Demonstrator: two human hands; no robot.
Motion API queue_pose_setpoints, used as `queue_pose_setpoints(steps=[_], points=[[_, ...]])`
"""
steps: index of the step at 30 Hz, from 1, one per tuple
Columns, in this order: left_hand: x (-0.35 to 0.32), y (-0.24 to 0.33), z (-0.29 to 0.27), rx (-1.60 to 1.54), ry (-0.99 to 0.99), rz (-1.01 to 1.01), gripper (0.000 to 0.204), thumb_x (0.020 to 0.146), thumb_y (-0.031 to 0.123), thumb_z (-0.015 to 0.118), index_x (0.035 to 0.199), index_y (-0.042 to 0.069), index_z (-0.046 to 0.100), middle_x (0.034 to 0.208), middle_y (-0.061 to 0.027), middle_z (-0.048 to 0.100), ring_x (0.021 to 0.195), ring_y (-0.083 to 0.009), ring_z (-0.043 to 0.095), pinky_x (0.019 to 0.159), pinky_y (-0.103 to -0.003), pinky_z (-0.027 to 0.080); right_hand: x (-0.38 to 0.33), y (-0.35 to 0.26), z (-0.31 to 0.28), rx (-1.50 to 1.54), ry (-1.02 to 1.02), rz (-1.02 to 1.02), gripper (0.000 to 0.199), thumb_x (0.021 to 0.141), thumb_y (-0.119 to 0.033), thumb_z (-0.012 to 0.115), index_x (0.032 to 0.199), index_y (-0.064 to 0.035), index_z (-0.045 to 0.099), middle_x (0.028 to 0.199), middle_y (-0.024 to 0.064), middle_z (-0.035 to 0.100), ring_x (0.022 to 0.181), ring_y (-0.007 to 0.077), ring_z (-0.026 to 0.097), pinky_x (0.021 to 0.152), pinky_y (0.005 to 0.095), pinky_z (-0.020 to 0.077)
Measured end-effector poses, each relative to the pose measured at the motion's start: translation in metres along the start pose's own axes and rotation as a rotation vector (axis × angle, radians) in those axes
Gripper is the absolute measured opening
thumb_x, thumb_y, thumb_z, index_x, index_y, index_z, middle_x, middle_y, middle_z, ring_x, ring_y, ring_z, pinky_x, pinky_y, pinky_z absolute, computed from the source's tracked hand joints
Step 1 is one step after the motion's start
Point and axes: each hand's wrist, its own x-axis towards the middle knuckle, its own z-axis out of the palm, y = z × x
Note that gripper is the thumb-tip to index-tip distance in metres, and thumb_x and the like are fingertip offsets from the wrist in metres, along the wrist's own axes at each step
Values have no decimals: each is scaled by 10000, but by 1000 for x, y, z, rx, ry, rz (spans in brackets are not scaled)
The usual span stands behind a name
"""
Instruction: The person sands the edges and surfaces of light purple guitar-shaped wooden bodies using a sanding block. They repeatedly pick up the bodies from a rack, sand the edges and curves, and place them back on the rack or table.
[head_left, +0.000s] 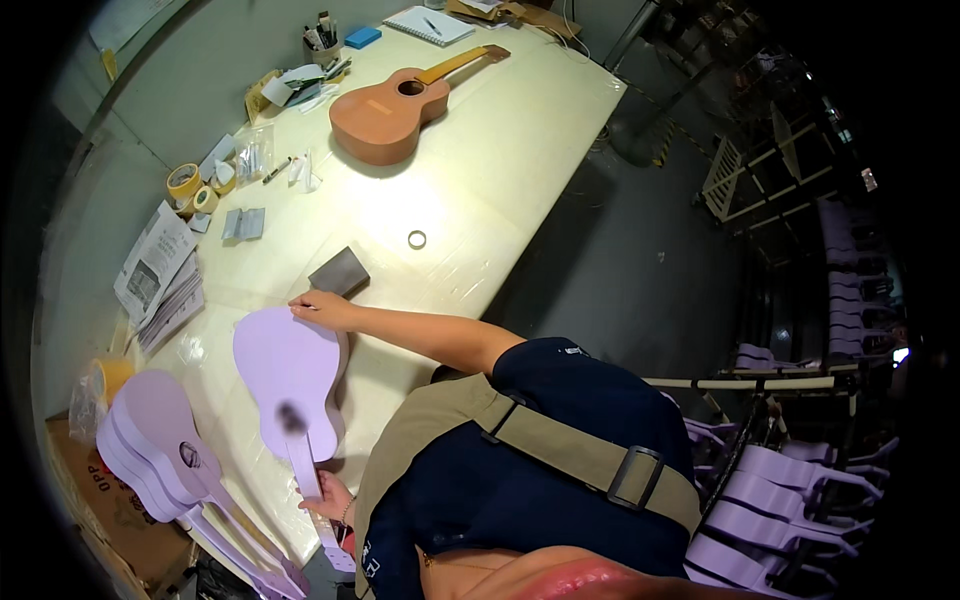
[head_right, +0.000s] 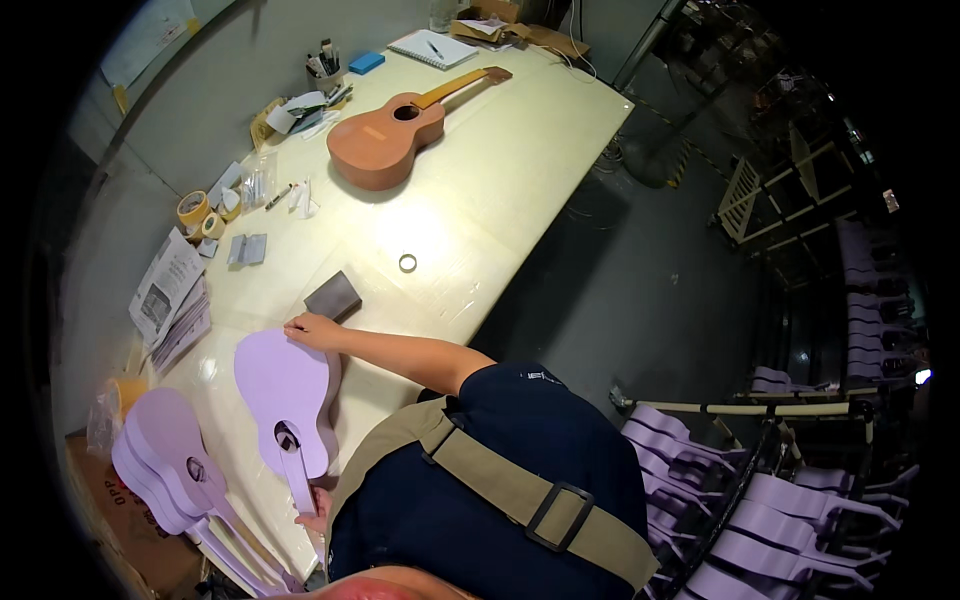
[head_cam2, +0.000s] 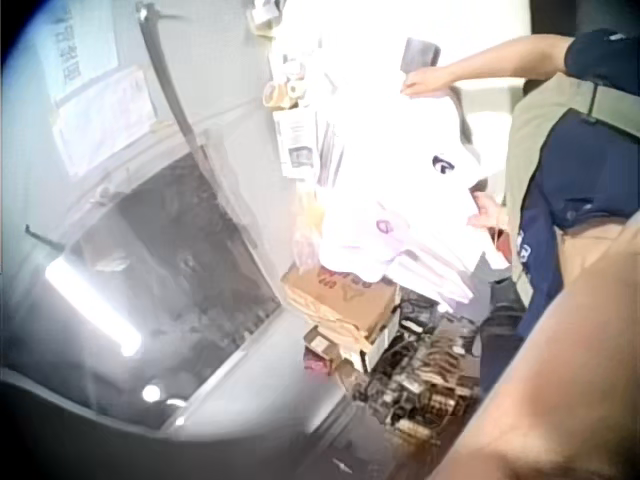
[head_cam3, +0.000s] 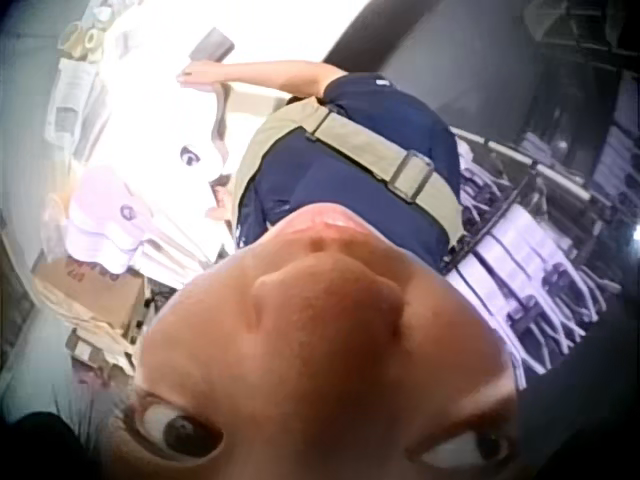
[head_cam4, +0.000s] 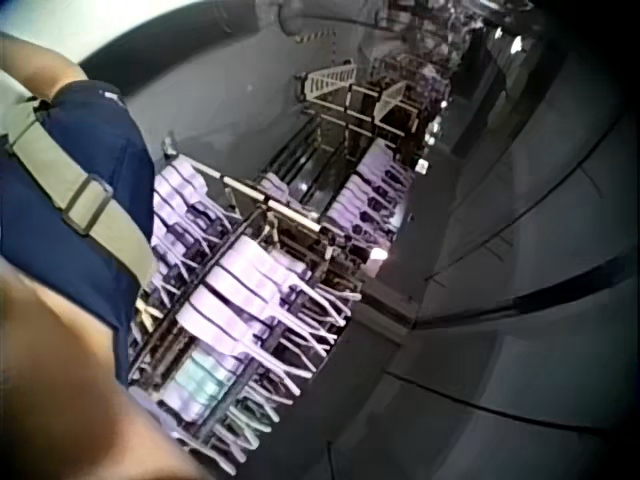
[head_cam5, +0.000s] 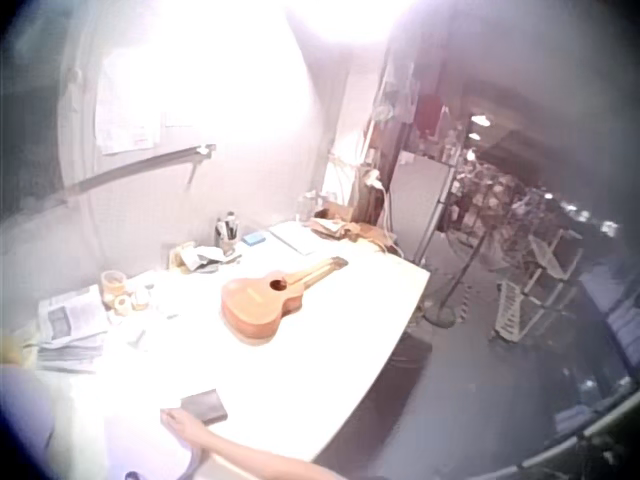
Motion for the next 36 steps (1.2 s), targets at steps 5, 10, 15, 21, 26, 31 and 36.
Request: queue_pose_setpoints(steps=[5, 10, 15, 21, 26, 31, 36], points=[[-11, 10, 3, -413, -331, -176, 606, 828, 561, 415, 1011, -2, 544, 1048, -90, 596, 1041, -299, 528, 921, -478, 396, 3, 27, 24, -155, 113, -61, 394, 837, -338, 552, 1074, -23, 545, 991, 158, 552, 926, 273, 535, 811, 345, 426], [-86, 51, 42, -153, -408, 23, 461, 757, 426, 597, 892, -11, 539, 923, -126, 591, 968, -274, 534, 950, -470, 360, -44, -29, -15, 316, -79, 52, 451, 889, -396, 455, 1186, -56, 463, 1071, 78, 529, 965, 165, 505, 853, 307, 413], [-178, 52, 94, 53, -473, 275, 413, 843, 395, 538, 978, 7, 500, 994, -155, 569, 1038, -301, 496, 961, -447, 348, -66, -51, -5, 719, -328, 556, 774, 840, -618, 337, 1300, 4, 324, 1273, 149, 429, 1151, 258, 438, 939, 352, 379], [-227, -8, 109, 643, -340, 881, 473, 926, 321, 408, 1237, -10, 276, 1160, -232, 465, 1123, -269, 428, 972, -411, 324, -86, -31, 13, 841, -389, 464, 750, 871, -592, 268, 1300, 21, 313, 1273, 166, 417, 1151, 266, 429, 951, 357, 361], [-221, -3, 98, 623, -352, 884, 483, 920, 301, 431, 1238, -24, 268, 1155, -211, 466, 1110, -262, 438, 971, -413, 328, -90, -34, 17, 866, -363, 467, 737, 882, -584, 216, 1290, 20, 329, 1248, 154, 446, 1121, 257, 456, 938, 355, 378], [-216, -4, 94, 555, -322, 882, 492, 918, 307, 431, 1241, -23, 261, 1156, -202, 470, 1105, -269, 443, 972, -429, 330, -86, -37, 10, 876, -350, 502, 786, 864, -616, 203, 1287, 34, 330, 1241, 160, 455, 1125, 261, 453, 944, 352, 373], [-194, 21, 86, 450, -331, 795, 404, 933, 286, 373, 1197, -10, 294, 1123, -192, 480, 1072, -286, 457, 965, -447, 342, -89, -61, 14, 791, -371, 423, 835, 844, -646, 150, 1322, 29, 270, 1307, 175, 382, 1196, 259, 387, 985, 356, 330]])
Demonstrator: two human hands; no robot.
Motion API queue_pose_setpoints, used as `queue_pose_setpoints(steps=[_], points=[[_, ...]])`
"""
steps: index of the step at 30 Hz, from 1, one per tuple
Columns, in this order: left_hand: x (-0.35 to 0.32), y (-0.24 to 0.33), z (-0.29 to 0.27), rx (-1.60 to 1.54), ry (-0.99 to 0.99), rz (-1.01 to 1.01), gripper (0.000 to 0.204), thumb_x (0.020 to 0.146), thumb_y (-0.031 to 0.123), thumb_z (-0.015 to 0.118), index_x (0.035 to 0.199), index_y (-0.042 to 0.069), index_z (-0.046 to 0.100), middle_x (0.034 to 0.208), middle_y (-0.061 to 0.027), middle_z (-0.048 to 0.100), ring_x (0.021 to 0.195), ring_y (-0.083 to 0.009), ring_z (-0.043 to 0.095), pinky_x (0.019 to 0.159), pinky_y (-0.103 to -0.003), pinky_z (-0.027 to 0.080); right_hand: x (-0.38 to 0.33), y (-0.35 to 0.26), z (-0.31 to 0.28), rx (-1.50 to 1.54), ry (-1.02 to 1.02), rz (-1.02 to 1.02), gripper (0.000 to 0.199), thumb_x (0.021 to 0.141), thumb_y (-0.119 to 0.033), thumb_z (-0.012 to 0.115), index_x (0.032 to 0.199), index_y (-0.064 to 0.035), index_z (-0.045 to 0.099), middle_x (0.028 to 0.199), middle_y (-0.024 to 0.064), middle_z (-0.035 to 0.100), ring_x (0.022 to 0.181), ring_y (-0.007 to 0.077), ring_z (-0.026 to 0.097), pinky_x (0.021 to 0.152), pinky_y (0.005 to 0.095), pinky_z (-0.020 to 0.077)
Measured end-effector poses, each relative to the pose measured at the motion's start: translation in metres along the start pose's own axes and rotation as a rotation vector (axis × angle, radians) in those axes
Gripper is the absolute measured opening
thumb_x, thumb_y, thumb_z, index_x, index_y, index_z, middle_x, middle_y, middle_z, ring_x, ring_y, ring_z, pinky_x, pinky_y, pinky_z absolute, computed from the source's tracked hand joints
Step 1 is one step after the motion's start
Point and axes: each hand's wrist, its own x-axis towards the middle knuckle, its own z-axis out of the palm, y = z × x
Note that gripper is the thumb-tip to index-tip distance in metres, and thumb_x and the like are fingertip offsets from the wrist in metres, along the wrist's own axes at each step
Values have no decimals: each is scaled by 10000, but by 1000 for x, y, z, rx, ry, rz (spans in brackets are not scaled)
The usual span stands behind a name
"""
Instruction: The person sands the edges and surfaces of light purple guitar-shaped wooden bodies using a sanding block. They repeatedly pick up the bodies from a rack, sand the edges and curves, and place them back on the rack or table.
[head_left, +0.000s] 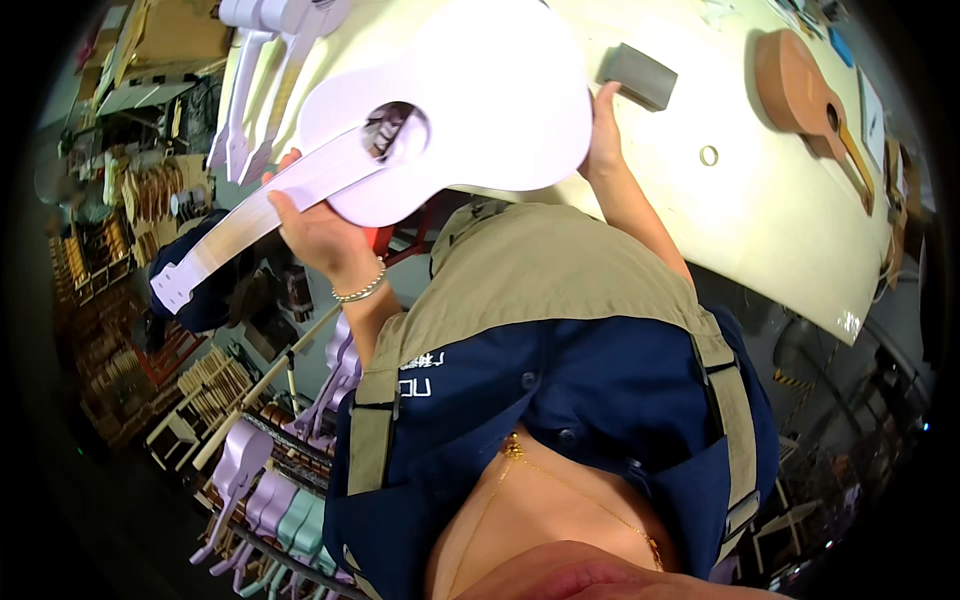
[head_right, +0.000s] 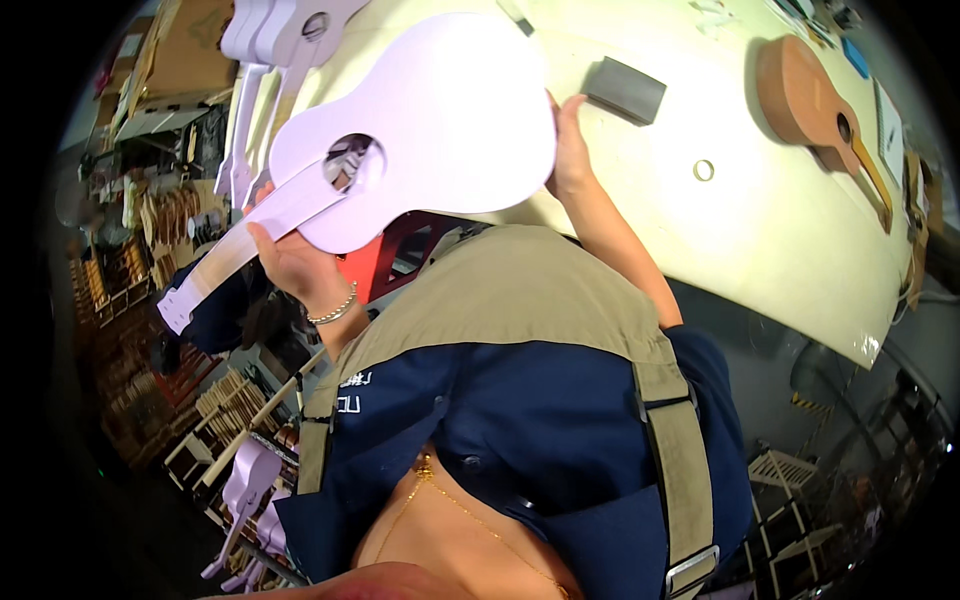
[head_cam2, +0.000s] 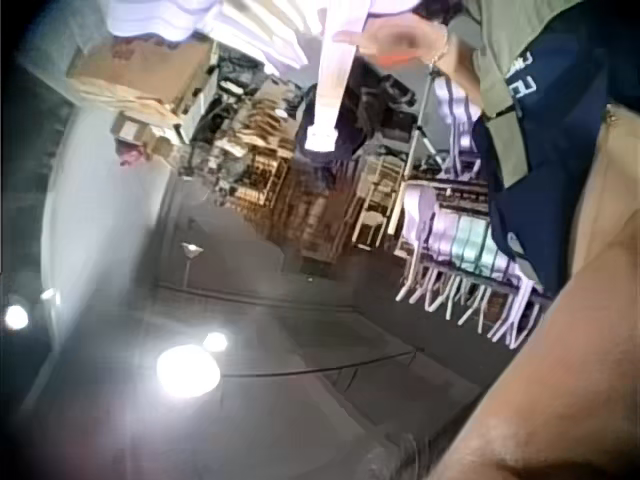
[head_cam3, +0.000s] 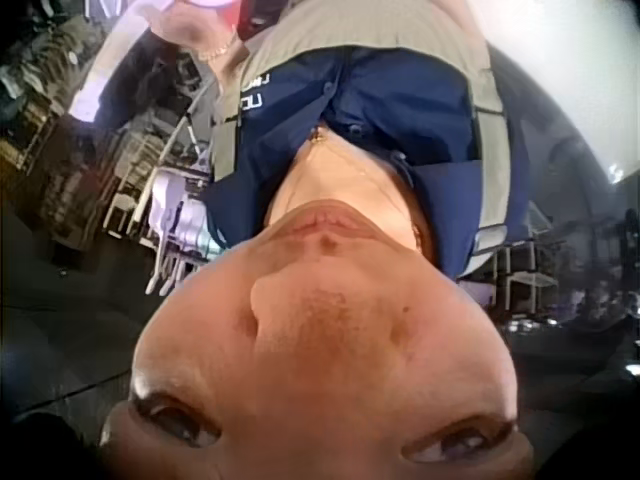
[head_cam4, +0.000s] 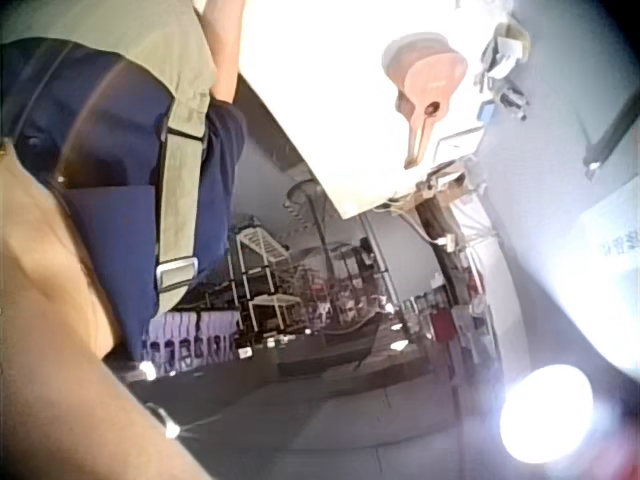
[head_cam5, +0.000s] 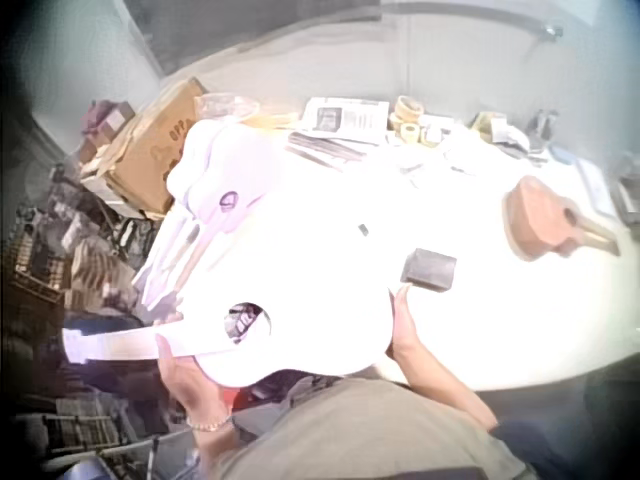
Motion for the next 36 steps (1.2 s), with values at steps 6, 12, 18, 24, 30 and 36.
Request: queue_pose_setpoints(steps=[6, 12, 18, 24, 30, 36], points=[[17, 0, -10, 27, -70, -120, 430, 936, 310, 338, 1169, -51, 353, 1143, -197, 463, 1093, -290, 449, 966, -435, 346, -11, -21, 16, -96, -44, -4, 834, 844, -639, 81, 1348, 11, 221, 1362, 179, 299, 1248, 275, 315, 1015, 371, 289], [21, 9, 1, -22, -59, -131, 470, 946, 328, 272, 1145, -80, 393, 1139, -224, 476, 1084, -315, 461, 965, -436, 349, -6, -14, 5, -41, 40, 56, 855, 830, -664, 111, 1305, 20, 303, 1286, 170, 407, 1179, 266, 411, 971, 372, 357], [-4, 17, 46, 84, -103, -16, 464, 952, 334, 260, 1202, -54, 309, 1145, -249, 457, 1101, -313, 435, 971, -420, 329, -2, -8, -9, 63, 144, 82, 884, 830, -665, 123, 1280, 71, 314, 1258, 197, 429, 1141, 281, 451, 941, 363, 394], [-7, 20, 48, 72, -168, 3, 487, 917, 355, 388, 1201, -37, 336, 1177, -251, 442, 1151, -331, 398, 1005, -453, 282, -1, -1, -17, 114, 113, 63, 785, 857, -598, 230, 1294, 51, 289, 1257, 188, 419, 1135, 278, 445, 934, 366, 393], [9, 49, 43, 438, -696, 313, 512, 885, 333, 480, 1193, -53, 347, 1217, -270, 430, 1212, -340, 367, 1015, -435, 274, 11, 5, -55, -284, -199, -45, 561, 716, -25, 662, 1208, -4, 393, 1124, 100, 473, 1006, 190, 487, 852, 347, 414], [-5, 41, 65, 277, -780, 215, 550, 863, 440, 478, 1136, -20, 348, 1253, -276, 409, 1152, -259, 429, 974, -360, 303, 22, 41, -67, -457, -126, -134, 460, 659, 21, 713, 1081, -30, 538, 1008, 73, 553, 950, 186, 519, 804, 311, 458]])
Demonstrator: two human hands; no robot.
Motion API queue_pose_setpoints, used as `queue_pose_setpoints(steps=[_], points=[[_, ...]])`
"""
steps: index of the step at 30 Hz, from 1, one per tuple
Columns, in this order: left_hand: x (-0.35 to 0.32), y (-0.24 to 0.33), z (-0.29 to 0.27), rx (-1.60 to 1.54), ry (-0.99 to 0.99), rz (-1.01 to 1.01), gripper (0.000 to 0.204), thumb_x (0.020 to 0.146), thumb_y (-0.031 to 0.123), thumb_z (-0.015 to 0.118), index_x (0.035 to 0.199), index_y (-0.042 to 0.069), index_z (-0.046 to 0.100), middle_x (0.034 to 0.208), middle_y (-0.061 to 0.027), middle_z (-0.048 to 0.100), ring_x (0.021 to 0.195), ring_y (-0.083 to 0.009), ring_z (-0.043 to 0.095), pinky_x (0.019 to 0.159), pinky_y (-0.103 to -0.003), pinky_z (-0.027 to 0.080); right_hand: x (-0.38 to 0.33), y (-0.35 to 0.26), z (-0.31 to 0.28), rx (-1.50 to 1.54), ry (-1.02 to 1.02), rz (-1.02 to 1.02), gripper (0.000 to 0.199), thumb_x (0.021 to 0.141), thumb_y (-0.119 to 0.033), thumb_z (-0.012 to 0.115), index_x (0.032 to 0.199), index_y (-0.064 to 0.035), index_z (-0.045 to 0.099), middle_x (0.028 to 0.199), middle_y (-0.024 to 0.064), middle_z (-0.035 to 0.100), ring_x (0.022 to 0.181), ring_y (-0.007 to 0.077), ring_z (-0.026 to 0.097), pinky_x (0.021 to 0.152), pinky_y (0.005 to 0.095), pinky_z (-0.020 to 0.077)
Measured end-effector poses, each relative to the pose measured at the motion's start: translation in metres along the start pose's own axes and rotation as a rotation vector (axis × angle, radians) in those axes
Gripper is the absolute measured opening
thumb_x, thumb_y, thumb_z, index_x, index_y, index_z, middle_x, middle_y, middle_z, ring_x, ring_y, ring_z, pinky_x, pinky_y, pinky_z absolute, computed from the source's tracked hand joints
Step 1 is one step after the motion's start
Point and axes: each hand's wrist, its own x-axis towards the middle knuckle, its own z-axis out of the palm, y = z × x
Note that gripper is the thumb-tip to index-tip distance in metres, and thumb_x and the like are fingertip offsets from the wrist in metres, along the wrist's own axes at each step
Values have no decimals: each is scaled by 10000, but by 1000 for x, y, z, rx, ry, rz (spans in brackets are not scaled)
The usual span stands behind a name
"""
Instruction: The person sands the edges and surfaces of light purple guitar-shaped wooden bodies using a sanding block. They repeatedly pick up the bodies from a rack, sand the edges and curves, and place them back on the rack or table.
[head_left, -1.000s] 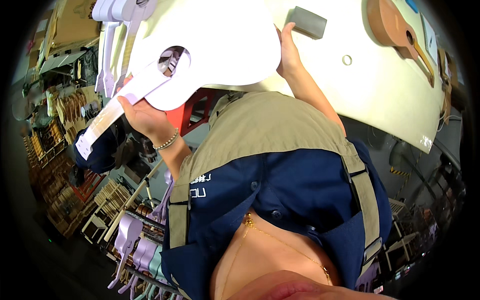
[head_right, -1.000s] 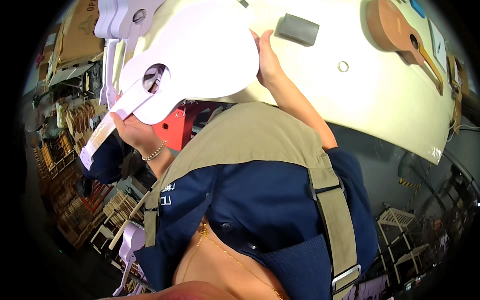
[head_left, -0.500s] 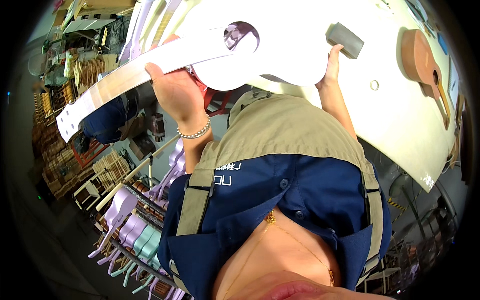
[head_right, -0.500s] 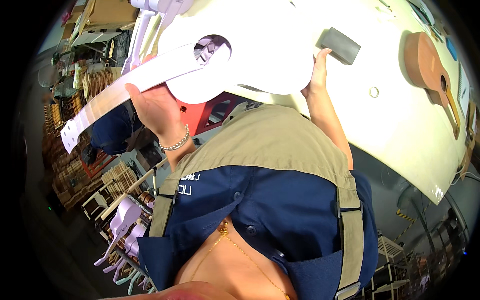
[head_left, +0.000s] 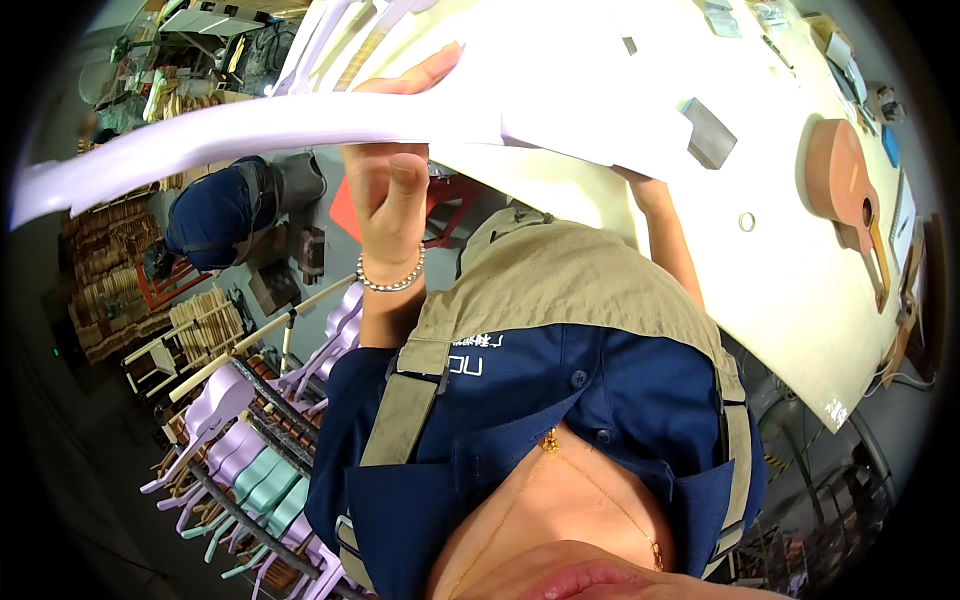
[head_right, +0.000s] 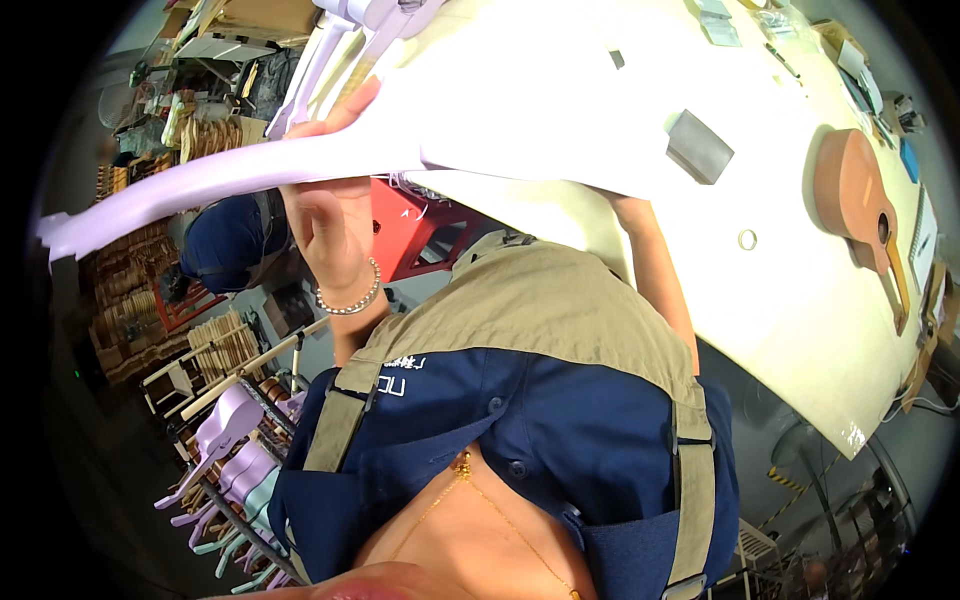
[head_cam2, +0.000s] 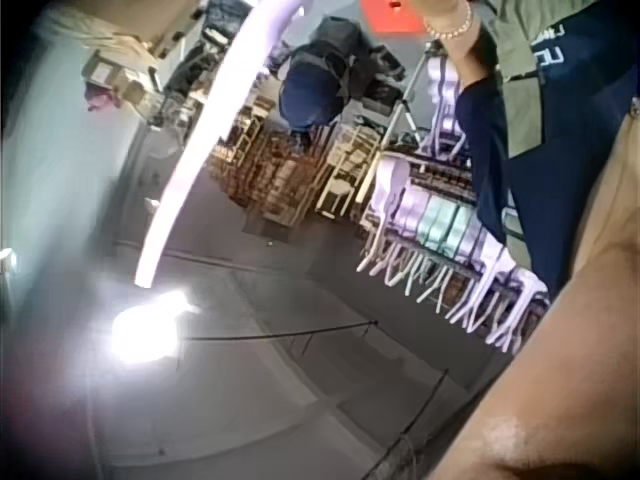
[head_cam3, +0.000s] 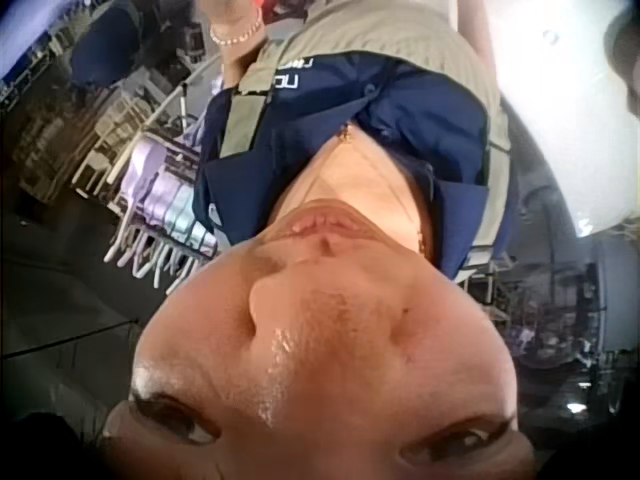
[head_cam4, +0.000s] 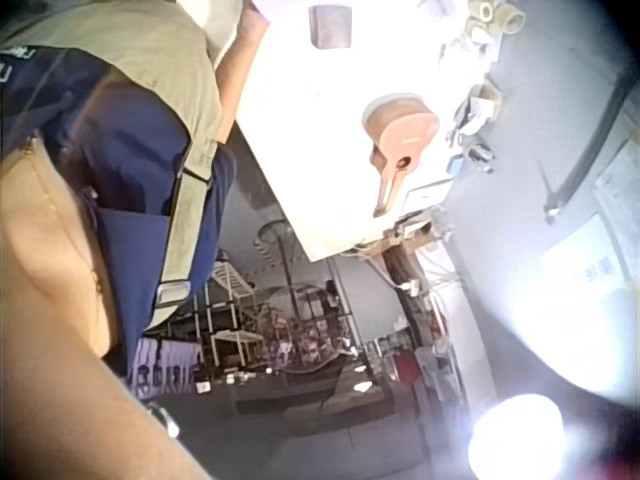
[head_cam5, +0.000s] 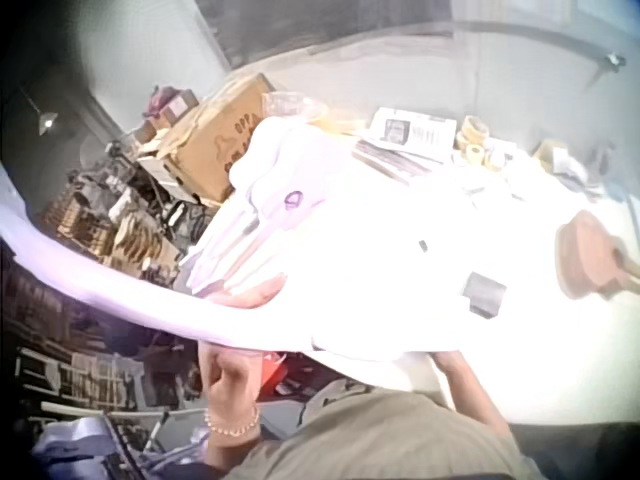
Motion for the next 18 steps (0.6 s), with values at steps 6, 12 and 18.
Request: queue_pose_setpoints(steps=[6, 12, 18], points=[[-1, 6, 12, -26, 4, -39, 568, 858, 474, 457, 1162, 11, 332, 1238, -265, 431, 1173, -258, 404, 981, -368, 287, -3, 2, 10, -121, 20, -71, 458, 657, -4, 729, 1075, -27, 543, 1010, 68, 563, 933, 172, 530, 770, 297, 470], [-6, 1, 0, 54, -4, -21, 530, 881, 451, 418, 1187, 31, 314, 1230, -267, 436, 1167, -275, 418, 978, -378, 301, -4, -11, 15, -108, 72, -57, 434, 659, -3, 729, 1056, -16, 554, 990, 75, 578, 919, 173, 546, 764, 297, 473], [-17, -17, -7, -91, 502, 1, 477, 918, 394, 379, 1240, 73, 234, 1166, -279, 462, 1117, -308, 457, 948, -425, 368, -5, -46, 19, -218, -16, 17, 454, 652, -6, 737, 1064, -7, 545, 976, 82, 590, 913, 173, 558, 762, 300, 476]])
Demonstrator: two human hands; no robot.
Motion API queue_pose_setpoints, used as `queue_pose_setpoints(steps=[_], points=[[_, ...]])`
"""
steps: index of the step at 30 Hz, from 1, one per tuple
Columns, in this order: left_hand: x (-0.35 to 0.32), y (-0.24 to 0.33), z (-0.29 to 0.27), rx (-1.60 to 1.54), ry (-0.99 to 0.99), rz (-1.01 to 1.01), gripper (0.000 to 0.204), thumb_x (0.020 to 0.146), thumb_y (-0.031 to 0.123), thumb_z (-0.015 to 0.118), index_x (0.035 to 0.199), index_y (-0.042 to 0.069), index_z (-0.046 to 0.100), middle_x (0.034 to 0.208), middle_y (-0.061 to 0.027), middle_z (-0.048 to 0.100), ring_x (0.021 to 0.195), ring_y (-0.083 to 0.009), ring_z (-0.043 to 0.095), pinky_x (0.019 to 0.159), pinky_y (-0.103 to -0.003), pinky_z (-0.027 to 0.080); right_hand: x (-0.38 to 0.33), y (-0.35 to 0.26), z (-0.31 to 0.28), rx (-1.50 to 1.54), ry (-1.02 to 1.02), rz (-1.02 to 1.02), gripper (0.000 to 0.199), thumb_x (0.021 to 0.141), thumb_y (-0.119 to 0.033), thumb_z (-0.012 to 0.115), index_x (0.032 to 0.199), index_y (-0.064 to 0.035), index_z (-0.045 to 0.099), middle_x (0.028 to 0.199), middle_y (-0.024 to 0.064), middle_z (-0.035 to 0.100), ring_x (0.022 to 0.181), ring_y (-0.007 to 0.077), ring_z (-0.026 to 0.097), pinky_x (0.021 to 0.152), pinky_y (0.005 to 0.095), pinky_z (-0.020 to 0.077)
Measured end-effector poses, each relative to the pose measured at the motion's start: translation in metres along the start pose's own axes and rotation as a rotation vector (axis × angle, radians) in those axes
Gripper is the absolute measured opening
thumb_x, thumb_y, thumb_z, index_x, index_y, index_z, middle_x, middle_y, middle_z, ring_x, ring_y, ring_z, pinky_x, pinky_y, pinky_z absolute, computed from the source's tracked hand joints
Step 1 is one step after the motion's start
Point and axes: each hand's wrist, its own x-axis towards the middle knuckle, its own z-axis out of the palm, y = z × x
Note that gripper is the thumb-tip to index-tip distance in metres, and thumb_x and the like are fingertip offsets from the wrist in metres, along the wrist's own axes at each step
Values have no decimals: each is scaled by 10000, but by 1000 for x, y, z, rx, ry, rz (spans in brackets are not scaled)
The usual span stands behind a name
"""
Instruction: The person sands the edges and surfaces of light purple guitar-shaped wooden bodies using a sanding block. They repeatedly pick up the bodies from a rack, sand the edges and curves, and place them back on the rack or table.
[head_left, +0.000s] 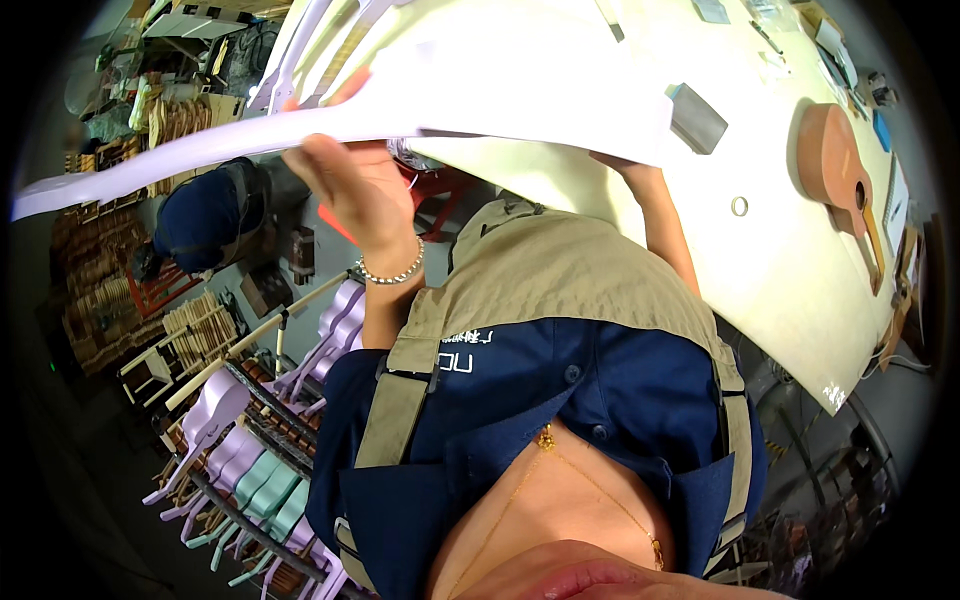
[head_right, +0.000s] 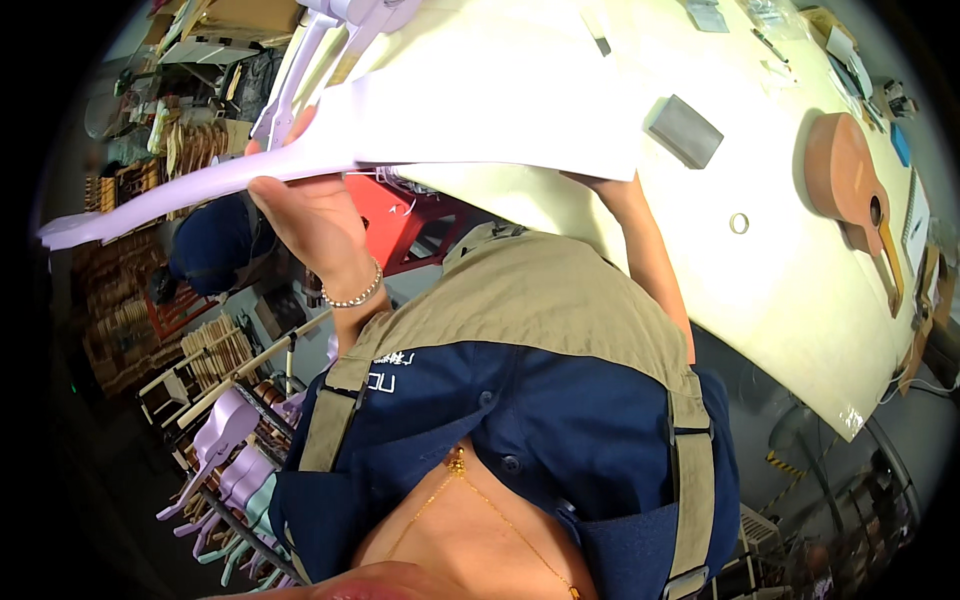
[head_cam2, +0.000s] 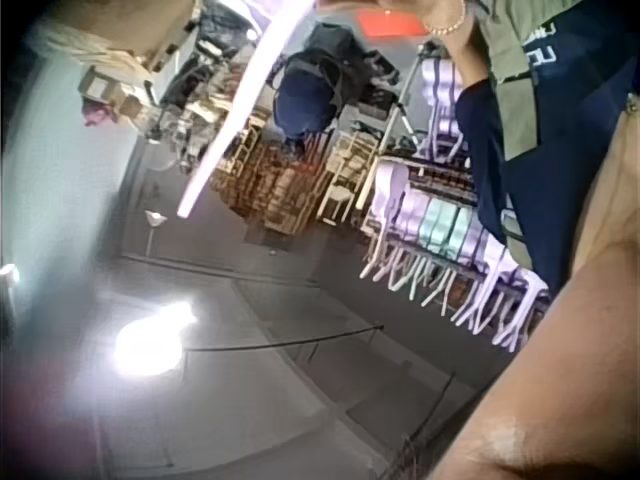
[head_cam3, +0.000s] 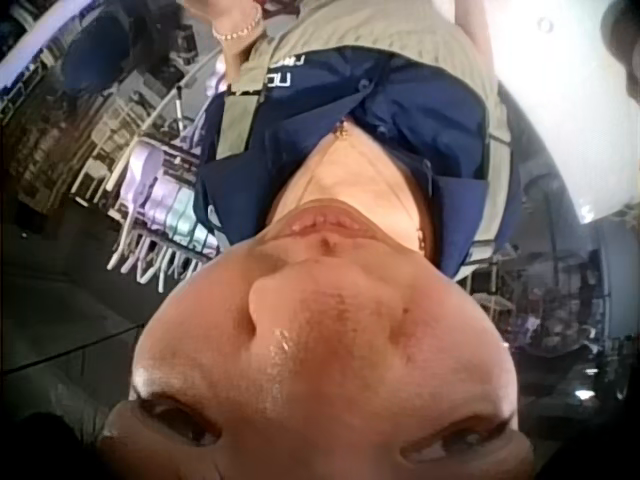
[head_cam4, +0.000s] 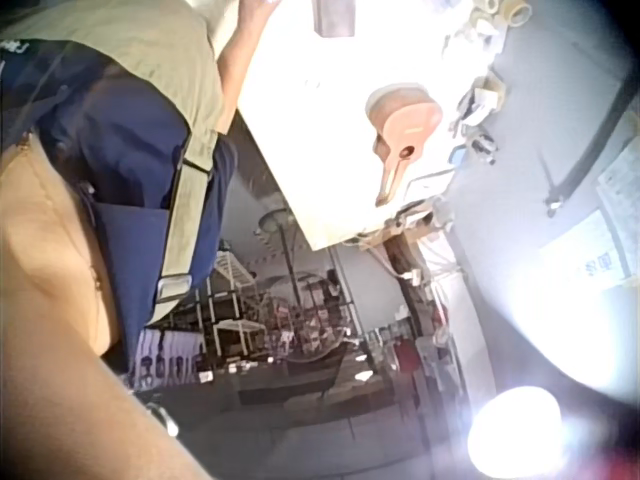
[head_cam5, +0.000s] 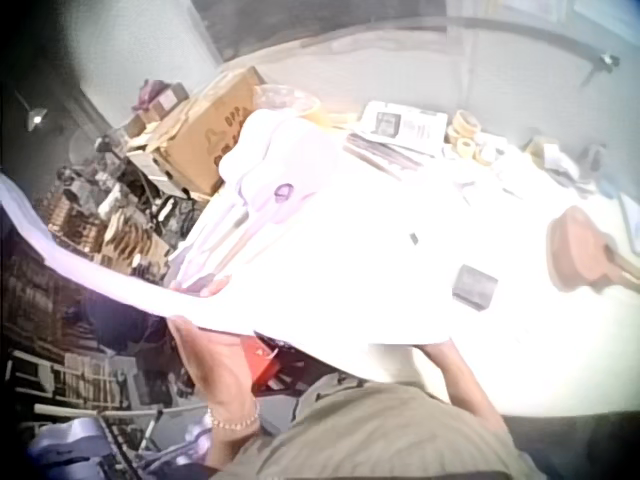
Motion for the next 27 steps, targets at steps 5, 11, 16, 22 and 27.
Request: queue_pose_setpoints(steps=[5, 11, 16, 22, 27], points=[[9, -18, -48, -32, 275, -124, 500, 920, 369, 395, 1249, 54, 187, 1117, -262, 479, 1103, -311, 460, 946, -444, 389, -4, -33, 3, -126, -151, 44, 661, 618, -7, 760, 1193, -19, 434, 1063, 101, 554, 978, 188, 542, 792, 306, 472], [-4, -50, -120, -271, 460, -305, 515, 877, 341, 511, 1197, 33, 250, 1138, -202, 411, 1064, -270, 468, 912, -421, 421, -7, -40, 17, -265, -77, -217, 708, 630, 0, 747, 1237, -42, 383, 1077, 109, 561, 984, 189, 553, 804, 325, 478], [-8, -55, -140, -340, 477, -440, 427, 894, 347, 443, 1159, 24, 356, 1133, -156, 465, 1057, -262, 484, 874, -402, 437, -14, -72, 24, -427, -77, -490, 949, 536, -187, 818, 1324, -75, 301, 1254, 139, 430, 1168, 296, 400, 967, 391, 339], [3, -42, -152, -391, 343, -565, 373, 886, 280, 439, 1119, -9, 473, 1121, -137, 527, 1035, -273, 518, 881, -412, 431, -16, -111, 41, 20, -302, -649, 1065, 517, -337, 807, 1369, -82, 222, 1283, 150, 427, 1193, 271, 400, 1012, 408, 275], [5, -35, -148, -659, 182, -678, 349, 887, 243, 434, 1122, -12, 473, 1121, -138, 533, 1039, -271, 517, 884, -403, 433, -16, -132, 54, 38, -345, -843, 835, 570, -306, 783, 1287, -113, 402, 1285, 139, 432, 1190, 281, 405, 983, 399, 303]])
